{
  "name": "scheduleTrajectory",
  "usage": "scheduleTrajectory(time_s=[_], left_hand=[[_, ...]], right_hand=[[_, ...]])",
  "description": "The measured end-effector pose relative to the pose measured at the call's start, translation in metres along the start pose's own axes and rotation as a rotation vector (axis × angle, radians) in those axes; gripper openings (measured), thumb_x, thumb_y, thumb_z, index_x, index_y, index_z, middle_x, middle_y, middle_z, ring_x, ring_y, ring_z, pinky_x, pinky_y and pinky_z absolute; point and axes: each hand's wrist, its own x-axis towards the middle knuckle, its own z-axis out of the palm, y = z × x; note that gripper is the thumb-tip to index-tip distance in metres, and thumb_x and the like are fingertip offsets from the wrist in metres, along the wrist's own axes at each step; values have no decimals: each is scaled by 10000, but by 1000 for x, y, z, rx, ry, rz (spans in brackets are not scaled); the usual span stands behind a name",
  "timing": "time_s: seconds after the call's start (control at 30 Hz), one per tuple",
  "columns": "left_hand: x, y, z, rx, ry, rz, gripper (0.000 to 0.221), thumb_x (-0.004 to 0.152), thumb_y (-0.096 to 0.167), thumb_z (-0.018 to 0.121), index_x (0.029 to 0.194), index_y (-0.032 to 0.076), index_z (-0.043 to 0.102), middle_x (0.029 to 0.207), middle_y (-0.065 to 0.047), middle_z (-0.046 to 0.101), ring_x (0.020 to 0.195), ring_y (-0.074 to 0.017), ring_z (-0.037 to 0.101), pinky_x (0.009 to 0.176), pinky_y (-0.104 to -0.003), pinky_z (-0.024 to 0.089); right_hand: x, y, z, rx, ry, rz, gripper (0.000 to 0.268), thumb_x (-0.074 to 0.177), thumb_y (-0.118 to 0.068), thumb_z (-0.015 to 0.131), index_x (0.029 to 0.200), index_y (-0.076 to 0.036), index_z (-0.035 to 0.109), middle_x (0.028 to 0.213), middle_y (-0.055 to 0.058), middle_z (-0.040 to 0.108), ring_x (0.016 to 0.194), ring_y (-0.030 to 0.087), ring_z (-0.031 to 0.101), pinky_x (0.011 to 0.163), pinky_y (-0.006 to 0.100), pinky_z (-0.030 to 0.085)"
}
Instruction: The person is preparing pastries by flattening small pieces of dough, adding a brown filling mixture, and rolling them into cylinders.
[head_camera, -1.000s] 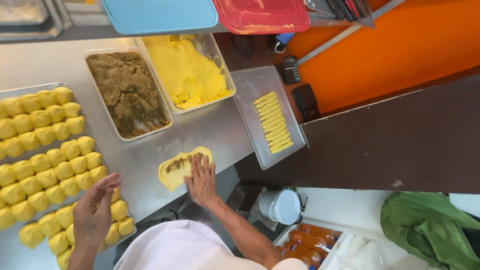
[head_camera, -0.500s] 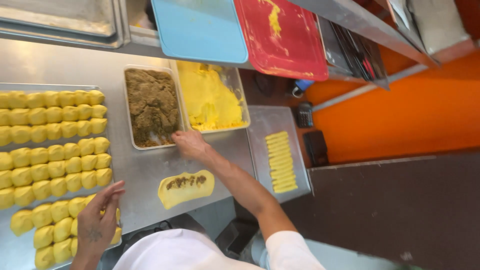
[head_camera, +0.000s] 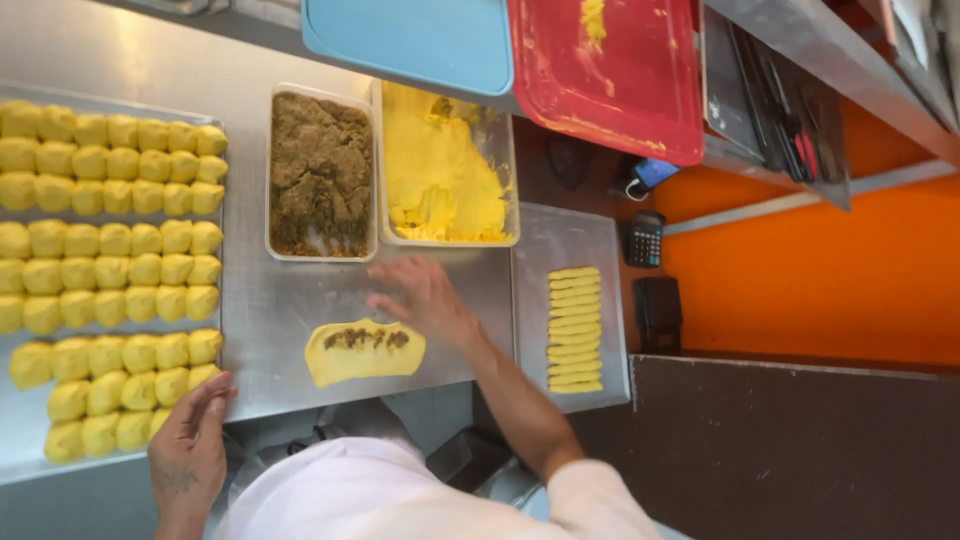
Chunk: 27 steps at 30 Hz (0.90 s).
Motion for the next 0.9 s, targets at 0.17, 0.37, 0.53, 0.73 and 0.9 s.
scheduleTrajectory(time_s=[0.17,0.37,0.53,0.73,0.9], left_hand=[[27,13,-32,231,-195,218,213,865,71,457,1036,64,585,921,-36,606,896,-107,547,813,-224,389],[58,23,-54,384,-470,333,202,861,77,476,1023,89,597,904,-62,628,857,-143,581,760,-248,420],[59,14,-59,343,-611,445,194,842,47,476,990,72,599,878,-65,631,811,-144,601,705,-245,453],[42,10,-81,313,-589,282,248,828,39,453,997,127,612,831,-34,646,813,-102,597,682,-222,432],[45,-2,-109,237,-500,163,210,833,65,482,1005,66,601,956,-51,624,900,-125,572,812,-234,409]], right_hand=[[-76,-49,84,-55,194,484,557,770,-413,508,1185,-52,426,1189,111,463,1089,359,360,848,502,289],[-90,-81,145,-187,98,724,724,801,-545,247,1315,-40,187,1365,116,223,1262,407,47,958,595,26],[-71,-106,126,-124,174,861,686,824,-513,219,1306,-26,183,1353,116,236,1271,368,-8,976,558,-31],[-52,-114,169,-227,256,764,687,854,-478,175,1280,61,198,1356,185,189,1281,336,16,1009,506,-38],[-56,-126,168,-247,227,824,619,870,-438,176,1320,-15,121,1393,115,114,1282,342,3,987,542,-25]])
